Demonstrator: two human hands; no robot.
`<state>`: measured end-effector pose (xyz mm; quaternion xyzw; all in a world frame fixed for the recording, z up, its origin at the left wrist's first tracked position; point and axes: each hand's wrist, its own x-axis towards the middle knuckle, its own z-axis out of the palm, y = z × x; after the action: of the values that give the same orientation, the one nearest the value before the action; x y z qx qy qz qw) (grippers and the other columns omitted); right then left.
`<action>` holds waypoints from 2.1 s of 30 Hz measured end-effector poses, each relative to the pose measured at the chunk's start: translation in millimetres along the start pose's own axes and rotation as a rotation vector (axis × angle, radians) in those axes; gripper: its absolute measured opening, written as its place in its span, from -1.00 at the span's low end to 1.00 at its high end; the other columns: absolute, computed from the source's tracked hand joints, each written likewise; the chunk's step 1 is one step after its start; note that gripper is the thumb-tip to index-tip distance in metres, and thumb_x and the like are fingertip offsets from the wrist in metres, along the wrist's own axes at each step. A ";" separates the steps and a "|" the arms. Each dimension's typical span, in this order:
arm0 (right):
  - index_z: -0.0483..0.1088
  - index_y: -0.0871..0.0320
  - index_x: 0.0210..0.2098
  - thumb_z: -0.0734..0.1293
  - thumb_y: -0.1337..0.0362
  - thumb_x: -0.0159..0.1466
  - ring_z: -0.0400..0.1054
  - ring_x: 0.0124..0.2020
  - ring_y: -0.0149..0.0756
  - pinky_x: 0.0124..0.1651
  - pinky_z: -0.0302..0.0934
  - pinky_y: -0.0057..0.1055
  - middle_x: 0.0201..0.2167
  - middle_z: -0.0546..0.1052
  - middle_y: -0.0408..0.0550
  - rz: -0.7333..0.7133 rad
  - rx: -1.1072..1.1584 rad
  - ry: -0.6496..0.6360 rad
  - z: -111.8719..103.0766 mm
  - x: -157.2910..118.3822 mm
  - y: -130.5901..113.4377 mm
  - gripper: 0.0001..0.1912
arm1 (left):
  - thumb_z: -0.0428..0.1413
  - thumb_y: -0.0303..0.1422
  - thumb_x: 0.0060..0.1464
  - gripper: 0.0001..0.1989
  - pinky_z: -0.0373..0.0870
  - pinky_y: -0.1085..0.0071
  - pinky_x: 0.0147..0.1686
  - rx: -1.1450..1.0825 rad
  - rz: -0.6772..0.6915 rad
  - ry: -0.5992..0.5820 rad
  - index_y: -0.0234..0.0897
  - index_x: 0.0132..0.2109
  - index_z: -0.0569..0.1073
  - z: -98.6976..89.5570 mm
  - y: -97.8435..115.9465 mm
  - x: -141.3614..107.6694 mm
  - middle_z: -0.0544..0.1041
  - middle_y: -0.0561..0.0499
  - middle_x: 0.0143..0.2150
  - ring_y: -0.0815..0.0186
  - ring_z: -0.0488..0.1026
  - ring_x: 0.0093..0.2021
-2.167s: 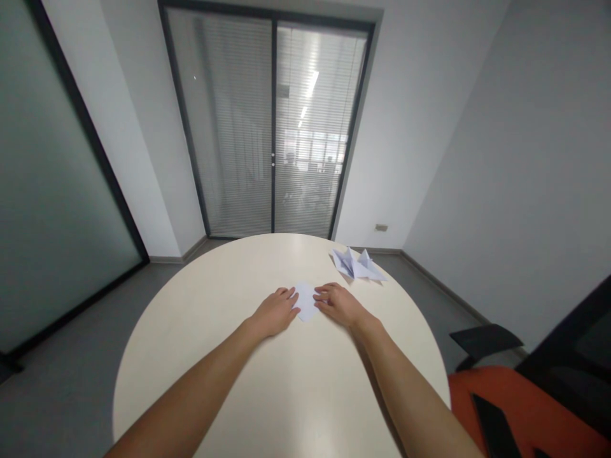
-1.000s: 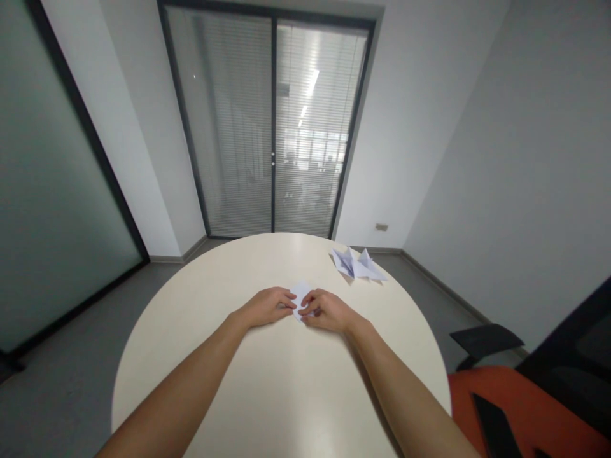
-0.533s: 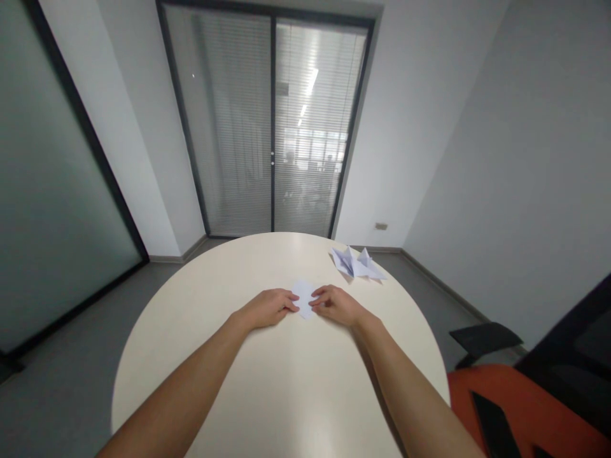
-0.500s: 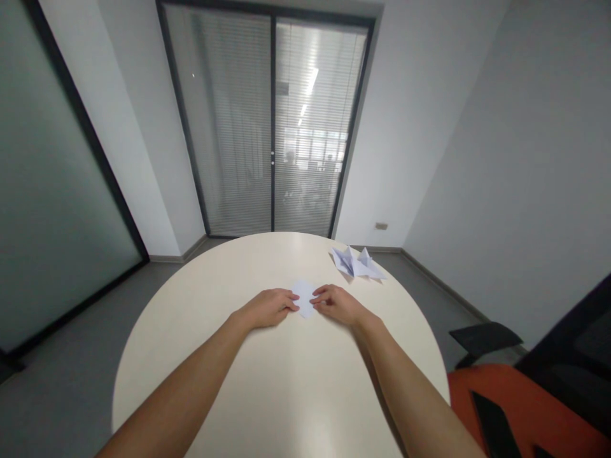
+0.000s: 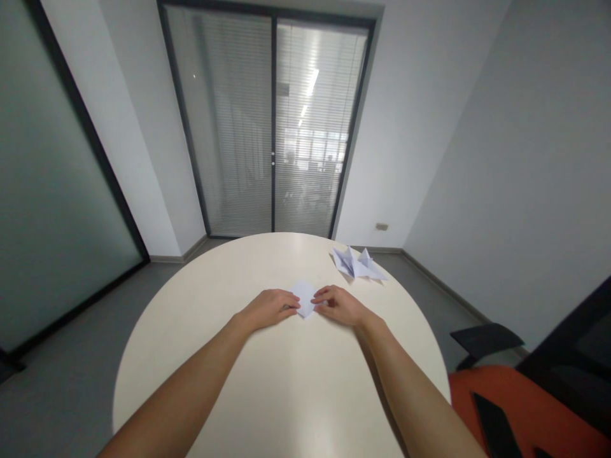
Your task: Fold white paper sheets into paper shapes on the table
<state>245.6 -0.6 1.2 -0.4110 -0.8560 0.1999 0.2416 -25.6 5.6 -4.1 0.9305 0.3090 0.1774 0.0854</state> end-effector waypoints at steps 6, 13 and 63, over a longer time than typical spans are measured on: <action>0.62 0.11 -0.15 0.27 0.08 0.38 0.45 -0.26 -0.25 -0.21 0.26 -0.39 -0.16 0.62 0.03 -0.044 0.000 -0.001 -3.0 -0.4 -6.1 -0.66 | 0.01 -0.25 0.34 -0.73 0.32 0.38 0.11 -0.003 0.017 0.010 -0.10 0.03 0.57 -3.4 4.7 -0.3 0.59 0.06 0.08 0.26 0.51 0.09; 0.58 0.16 -0.24 0.20 0.08 0.42 0.45 -0.26 -0.21 -0.17 0.23 -0.37 -0.27 0.63 0.03 0.020 -0.045 0.028 -5.5 1.6 -5.0 -0.61 | -0.01 -0.27 0.34 -0.71 0.36 0.42 0.00 -0.042 -0.041 0.026 -0.06 0.05 0.56 -3.6 5.7 0.5 0.62 0.08 0.03 0.26 0.54 0.00; 0.52 0.03 0.06 0.25 0.39 0.35 0.36 0.08 -0.18 0.14 0.26 -0.26 0.09 0.47 0.06 -0.062 -0.329 0.084 20.8 9.4 -9.7 -0.64 | -0.03 -0.37 0.30 -0.73 0.41 0.33 -0.07 0.175 -0.579 0.216 -0.18 -0.03 0.56 23.3 24.8 19.1 0.56 -0.10 -0.06 0.16 0.45 -0.01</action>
<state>222.6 -1.7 -7.9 -0.4265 -0.8785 0.0321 0.2126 11.1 -3.7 -13.6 0.7834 0.5824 0.2161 0.0188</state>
